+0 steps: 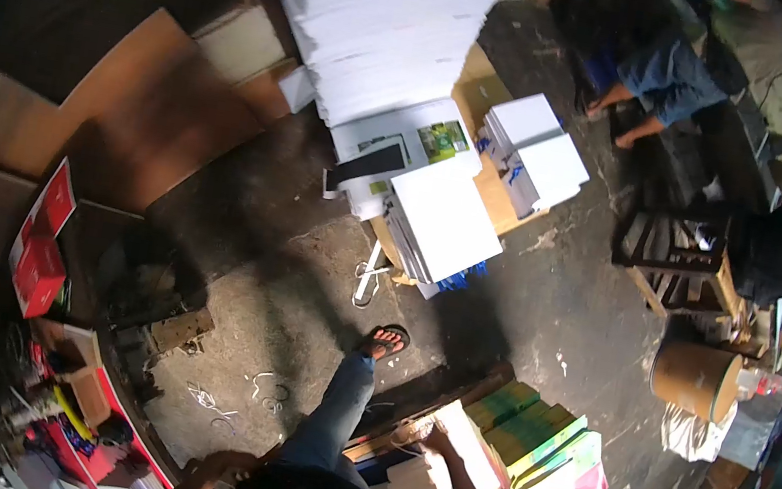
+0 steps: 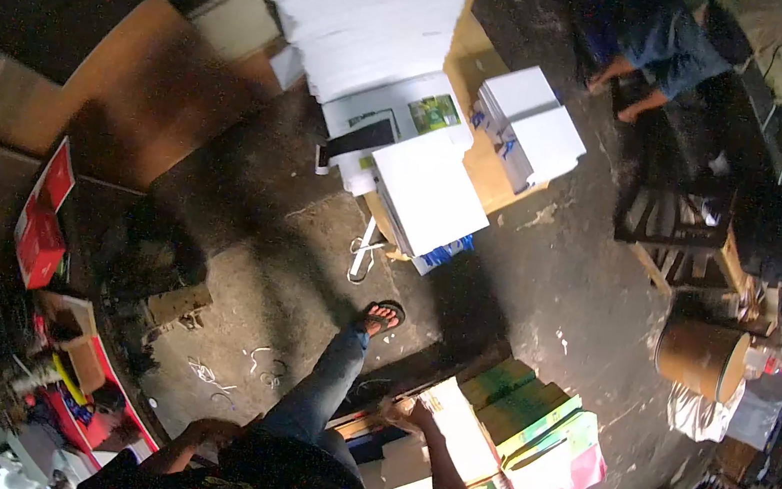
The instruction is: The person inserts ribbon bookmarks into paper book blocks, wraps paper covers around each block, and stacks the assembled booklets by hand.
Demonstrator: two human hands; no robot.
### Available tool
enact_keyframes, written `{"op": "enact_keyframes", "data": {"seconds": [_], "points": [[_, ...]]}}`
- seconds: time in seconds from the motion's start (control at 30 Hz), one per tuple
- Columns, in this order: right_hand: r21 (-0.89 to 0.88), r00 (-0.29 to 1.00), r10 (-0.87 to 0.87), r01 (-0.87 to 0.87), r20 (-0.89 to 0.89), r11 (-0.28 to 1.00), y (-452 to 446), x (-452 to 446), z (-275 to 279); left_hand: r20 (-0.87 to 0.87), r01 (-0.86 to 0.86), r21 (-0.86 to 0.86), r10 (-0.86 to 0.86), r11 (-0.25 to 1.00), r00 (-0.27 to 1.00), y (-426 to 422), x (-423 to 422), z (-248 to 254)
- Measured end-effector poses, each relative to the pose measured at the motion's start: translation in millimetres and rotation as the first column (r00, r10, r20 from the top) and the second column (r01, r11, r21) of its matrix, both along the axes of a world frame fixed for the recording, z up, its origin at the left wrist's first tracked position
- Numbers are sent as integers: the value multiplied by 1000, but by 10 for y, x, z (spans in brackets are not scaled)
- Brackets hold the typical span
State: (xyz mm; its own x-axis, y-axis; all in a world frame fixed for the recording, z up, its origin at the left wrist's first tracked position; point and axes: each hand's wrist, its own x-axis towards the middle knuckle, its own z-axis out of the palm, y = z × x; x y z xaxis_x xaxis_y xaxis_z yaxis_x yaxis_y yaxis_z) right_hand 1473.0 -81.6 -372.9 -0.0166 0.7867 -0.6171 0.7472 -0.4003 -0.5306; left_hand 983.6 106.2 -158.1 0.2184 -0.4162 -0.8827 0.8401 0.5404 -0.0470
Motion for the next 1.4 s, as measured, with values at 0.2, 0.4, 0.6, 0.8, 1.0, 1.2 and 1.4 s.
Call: {"op": "enact_keyframes", "data": {"seconds": [0.2, 0.4, 0.6, 0.8, 1.0, 1.2, 1.4], "points": [[-631, 825, -410, 85, -390, 771, -494, -1204, 1436, 98, -103, 437, 67, 894, 993, -1173, -596, -223], [-706, 777, -426, -35, -464, 707, -1491, -1827, 1788, 336, -227, 850, -158, 476, 928, -1554, -103, 1822], [-775, 705, -475, -168, -526, 609, -2471, -2235, 1535, -156, 53, 616, 56, 786, 986, -2740, -983, 2711], [-812, 803, -323, -307, -501, 496, -2747, -2843, 1350, 186, -377, 564, 332, 735, 925, -3614, -2657, 1051], [-555, 851, 15, -357, -526, 751, -2950, -3333, 1182, 291, -278, 595, 120, 754, 949, -3946, -3552, 574], [-407, 858, 330, -485, -394, 774, -2717, -3441, 1542, 98, -664, 168, 658, 728, 746, -4450, -3761, 1041], [46, 545, 805, -821, -233, 569, -2002, -4101, 2109, 101, -770, 325, 790, 549, 605, -5746, -4071, 916]]}}
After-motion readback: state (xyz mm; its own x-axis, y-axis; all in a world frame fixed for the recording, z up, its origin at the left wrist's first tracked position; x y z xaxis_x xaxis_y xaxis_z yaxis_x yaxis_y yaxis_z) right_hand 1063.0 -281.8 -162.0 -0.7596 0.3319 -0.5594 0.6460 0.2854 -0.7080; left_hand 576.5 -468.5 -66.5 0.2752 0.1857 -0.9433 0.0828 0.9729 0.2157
